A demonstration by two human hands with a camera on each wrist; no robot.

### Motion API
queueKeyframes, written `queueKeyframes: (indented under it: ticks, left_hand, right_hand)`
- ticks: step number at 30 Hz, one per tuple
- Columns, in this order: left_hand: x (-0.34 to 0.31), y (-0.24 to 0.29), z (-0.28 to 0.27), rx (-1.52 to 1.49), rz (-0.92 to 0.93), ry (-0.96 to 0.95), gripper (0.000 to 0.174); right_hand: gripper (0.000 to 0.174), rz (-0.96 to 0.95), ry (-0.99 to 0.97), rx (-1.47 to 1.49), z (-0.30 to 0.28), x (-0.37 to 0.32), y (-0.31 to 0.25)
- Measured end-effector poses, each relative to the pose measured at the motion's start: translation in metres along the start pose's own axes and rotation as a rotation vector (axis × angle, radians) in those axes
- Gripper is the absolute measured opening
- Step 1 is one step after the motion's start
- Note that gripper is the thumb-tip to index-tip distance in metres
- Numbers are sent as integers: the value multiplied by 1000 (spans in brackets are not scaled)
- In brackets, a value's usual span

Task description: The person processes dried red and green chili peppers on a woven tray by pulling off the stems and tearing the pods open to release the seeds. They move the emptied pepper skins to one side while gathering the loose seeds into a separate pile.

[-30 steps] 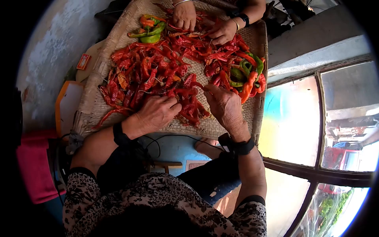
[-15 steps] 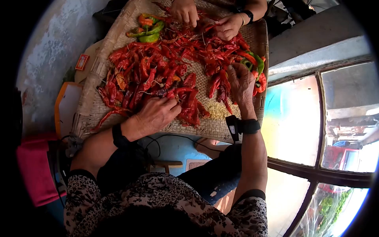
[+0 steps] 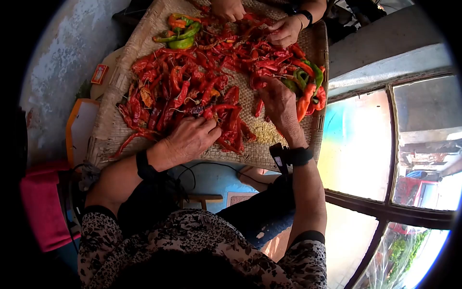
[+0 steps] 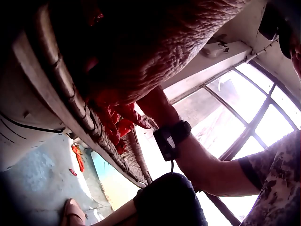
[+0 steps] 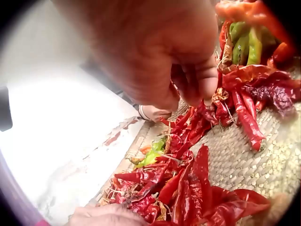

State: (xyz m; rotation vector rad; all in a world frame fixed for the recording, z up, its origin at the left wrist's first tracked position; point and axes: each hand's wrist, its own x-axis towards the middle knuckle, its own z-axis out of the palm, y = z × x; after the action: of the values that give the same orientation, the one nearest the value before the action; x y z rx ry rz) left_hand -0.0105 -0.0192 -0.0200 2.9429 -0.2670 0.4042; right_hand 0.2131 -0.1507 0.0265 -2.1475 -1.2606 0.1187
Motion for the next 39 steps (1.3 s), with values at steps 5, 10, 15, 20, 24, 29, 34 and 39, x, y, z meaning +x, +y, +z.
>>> queueKeyframes:
  ticks: [5,10,15,20,24,29,34,39]
  left_hand:
    - [2,0,2,-4,5,16,25]
    - [0,0,2,-35,-5,74,23]
    - [0,0,-2,-18,-3,16,21]
    - [1,0,3,-7,-7,85,21]
    - [0,-1,4,-14,5,39,22]
    - [0,-2,2,10,-1,16,21]
    - [1,-4,2,-8,17,48,20]
    - [0,-2,4,-5,-5,38,20]
  right_hand:
    - [31,-251,-118,-160,49,10,6]
    - [22,-251,-242,-100,58,32,5]
    - [11,-50,-386,11,52,30,9]
    - [11,-123,-97,73,8,14,-36]
    - [9,-102,22,250,-13,14,-26]
    - [8,111,123,540,-42,26,-10]
    - [25,114,550,307,-39,26,12]
    - [16,386,3,580,-4,-10,13]
